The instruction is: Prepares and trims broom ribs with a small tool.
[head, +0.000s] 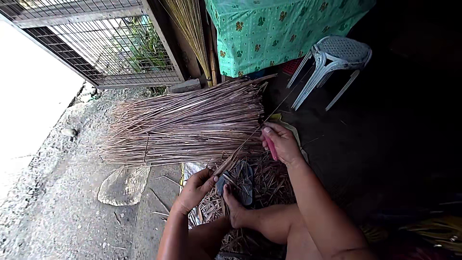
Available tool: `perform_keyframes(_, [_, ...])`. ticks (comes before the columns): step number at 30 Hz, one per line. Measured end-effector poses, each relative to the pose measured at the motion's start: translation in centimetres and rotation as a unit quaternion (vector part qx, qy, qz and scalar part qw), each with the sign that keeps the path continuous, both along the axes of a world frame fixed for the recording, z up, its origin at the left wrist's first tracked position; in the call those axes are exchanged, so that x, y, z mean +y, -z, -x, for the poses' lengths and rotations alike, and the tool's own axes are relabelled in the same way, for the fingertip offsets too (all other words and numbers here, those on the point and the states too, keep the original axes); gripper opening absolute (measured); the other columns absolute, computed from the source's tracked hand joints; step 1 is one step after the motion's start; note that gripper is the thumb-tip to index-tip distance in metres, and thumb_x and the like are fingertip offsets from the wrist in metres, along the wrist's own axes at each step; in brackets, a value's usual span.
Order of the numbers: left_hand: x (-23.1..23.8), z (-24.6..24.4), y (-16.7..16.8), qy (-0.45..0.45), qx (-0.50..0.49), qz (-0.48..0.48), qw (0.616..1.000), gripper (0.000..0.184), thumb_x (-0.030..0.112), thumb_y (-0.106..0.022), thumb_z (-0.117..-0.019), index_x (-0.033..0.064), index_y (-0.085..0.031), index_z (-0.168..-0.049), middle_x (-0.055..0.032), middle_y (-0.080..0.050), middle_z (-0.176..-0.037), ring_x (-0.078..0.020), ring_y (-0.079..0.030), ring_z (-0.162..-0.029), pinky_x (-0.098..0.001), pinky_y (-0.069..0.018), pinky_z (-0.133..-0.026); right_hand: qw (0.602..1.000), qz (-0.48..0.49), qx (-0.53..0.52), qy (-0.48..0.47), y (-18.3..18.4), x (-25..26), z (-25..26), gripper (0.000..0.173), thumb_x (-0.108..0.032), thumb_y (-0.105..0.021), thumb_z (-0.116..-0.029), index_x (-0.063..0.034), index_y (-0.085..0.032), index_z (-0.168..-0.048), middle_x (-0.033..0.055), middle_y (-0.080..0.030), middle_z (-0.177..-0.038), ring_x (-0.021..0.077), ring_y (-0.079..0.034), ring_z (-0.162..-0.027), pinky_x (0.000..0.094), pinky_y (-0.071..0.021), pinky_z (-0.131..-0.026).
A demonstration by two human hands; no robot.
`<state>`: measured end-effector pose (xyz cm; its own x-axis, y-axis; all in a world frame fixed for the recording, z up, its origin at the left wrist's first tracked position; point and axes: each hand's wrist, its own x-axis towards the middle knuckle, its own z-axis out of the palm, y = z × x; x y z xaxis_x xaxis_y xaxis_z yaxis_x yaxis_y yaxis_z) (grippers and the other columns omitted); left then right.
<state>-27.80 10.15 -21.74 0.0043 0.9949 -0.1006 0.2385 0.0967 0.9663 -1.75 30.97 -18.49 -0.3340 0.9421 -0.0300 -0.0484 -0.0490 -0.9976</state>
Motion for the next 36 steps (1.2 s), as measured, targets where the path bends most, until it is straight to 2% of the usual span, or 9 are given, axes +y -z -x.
perform_keyframes(3, [0.0,0.0,0.0,0.002,-0.002,0.006,1.0,0.034,0.042,-0.06,-0.1023,0.0092,-0.065,-0.095,0.0047,-0.053,-0.064,-0.0051,-0.048,-0.052,-0.0228,-0.0418,-0.049,0.989,0.016,0.075,0.129,0.3,1.4,-1.3,0.03,-0.023,-0.049,-0.1092,-0.0101,-0.059,-0.134,0.0041,-0.068,-0.085,0.0129,-0.063,-0.062,0.0281,-0.0562,-0.055])
perform_keyframes(6, [0.3,-0.3,-0.1,0.008,-0.003,0.003,1.0,0.031,0.04,-0.06,-0.1025,0.009,-0.065,-0.099,0.0049,-0.054,-0.067,-0.0047,-0.049,-0.053,-0.0221,-0.0421,-0.05,0.996,0.049,0.078,0.008,-0.4,-0.1,-0.7,0.036,-0.025,-0.042,-0.1096,-0.0156,-0.051,-0.143,0.0044,-0.065,-0.083,0.0132,-0.061,-0.06,0.0286,-0.0555,-0.055])
perform_keyframes(9, [0.4,-0.7,-0.2,0.044,-0.037,0.025,0.998,0.03,0.035,-0.059,-0.1032,0.0064,-0.063,-0.108,0.0017,-0.059,-0.075,-0.0076,-0.055,-0.06,-0.0247,-0.0488,-0.056,0.986,0.075,0.091,-0.119,-0.2,-1.9,1.2,0.024,-0.019,-0.045,-0.1083,-0.0068,-0.062,-0.122,0.0072,-0.066,-0.078,0.013,-0.062,-0.059,0.0268,-0.0559,-0.055])
perform_keyframes(10, [0.2,-0.4,-0.3,0.06,-0.063,0.047,0.995,0.03,0.034,-0.058,-0.1038,0.0051,-0.062,-0.111,-0.0007,-0.063,-0.079,-0.0103,-0.061,-0.063,-0.0272,-0.0548,-0.059,0.986,0.069,0.094,-0.116,0.0,-1.9,1.6,0.022,-0.018,-0.046,-0.1083,-0.0063,-0.063,-0.115,0.0061,-0.066,-0.077,0.0117,-0.061,-0.058,0.0256,-0.0554,-0.055])
perform_keyframes(12, [-0.3,0.5,-0.4,0.089,-0.116,0.106,0.984,0.032,0.035,-0.052,-0.1061,0.0046,-0.061,-0.111,-0.0043,-0.071,-0.084,-0.0143,-0.069,-0.067,-0.0305,-0.0614,-0.063,0.991,0.055,0.105,-0.069,0.2,-0.8,1.3,0.024,-0.021,-0.044,-0.1094,-0.0091,-0.062,-0.121,0.0038,-0.064,-0.08,0.0104,-0.06,-0.06,0.0252,-0.0549,-0.055])
perform_keyframes(16, [-0.2,0.7,-0.7,0.081,-0.172,0.118,0.975,0.03,0.032,-0.049,-0.1075,0.0072,-0.063,-0.099,-0.0028,-0.069,-0.074,-0.0107,-0.065,-0.056,-0.0258,-0.0572,-0.053,0.993,0.045,0.099,-0.034,0.1,0.5,0.3,0.029,-0.025,-0.042,-0.1107,-0.0124,-0.059,-0.131,0.0037,-0.064,-0.083,0.0114,-0.061,-0.06,0.026,-0.0557,-0.054])
perform_keyframes(21, [0.6,-1.0,-1.0,-0.031,-0.249,0.083,0.964,0.022,0.024,-0.051,-0.1062,0.0076,-0.062,-0.095,0.0001,-0.063,-0.067,-0.006,-0.055,-0.048,-0.0199,-0.0479,-0.046,0.962,0.056,0.004,-0.266,0.7,-4.1,2.9,0.026,-0.02,-0.053,-0.1059,0.0012,-0.067,-0.109,0.0061,-0.07,-0.079,0.0116,-0.064,-0.059,0.0271,-0.0561,-0.055])
perform_keyframes(25, [0.4,-1.1,-1.2,-0.035,-0.315,0.096,0.944,0.022,0.025,-0.053,-0.1055,0.0091,-0.062,-0.093,0.0023,-0.057,-0.065,-0.0034,-0.048,-0.045,-0.0176,-0.0418,-0.042,0.916,0.016,-0.008,-0.402,1.4,-5.8,4.6,0.024,-0.023,-0.056,-0.1057,-0.0011,-0.068,-0.106,-0.0013,-0.069,-0.078,0.0046,-0.061,-0.059,0.0213,-0.0531,-0.054])
perform_keyframes(36, [0.1,-1.2,-1.2,0.022,-0.313,0.104,0.944,0.022,0.026,-0.059,-0.1034,0.0092,-0.064,-0.09,0.0035,-0.056,-0.062,-0.0023,-0.047,-0.044,-0.0169,-0.0401,-0.041,0.984,-0.076,0.002,-0.159,1.6,-0.3,1.4,0.02,-0.016,-0.057,-0.1039,-0.0022,-0.071,-0.108,0.0037,-0.07,-0.078,0.0093,-0.063,-0.059,0.0245,-0.0563,-0.057])
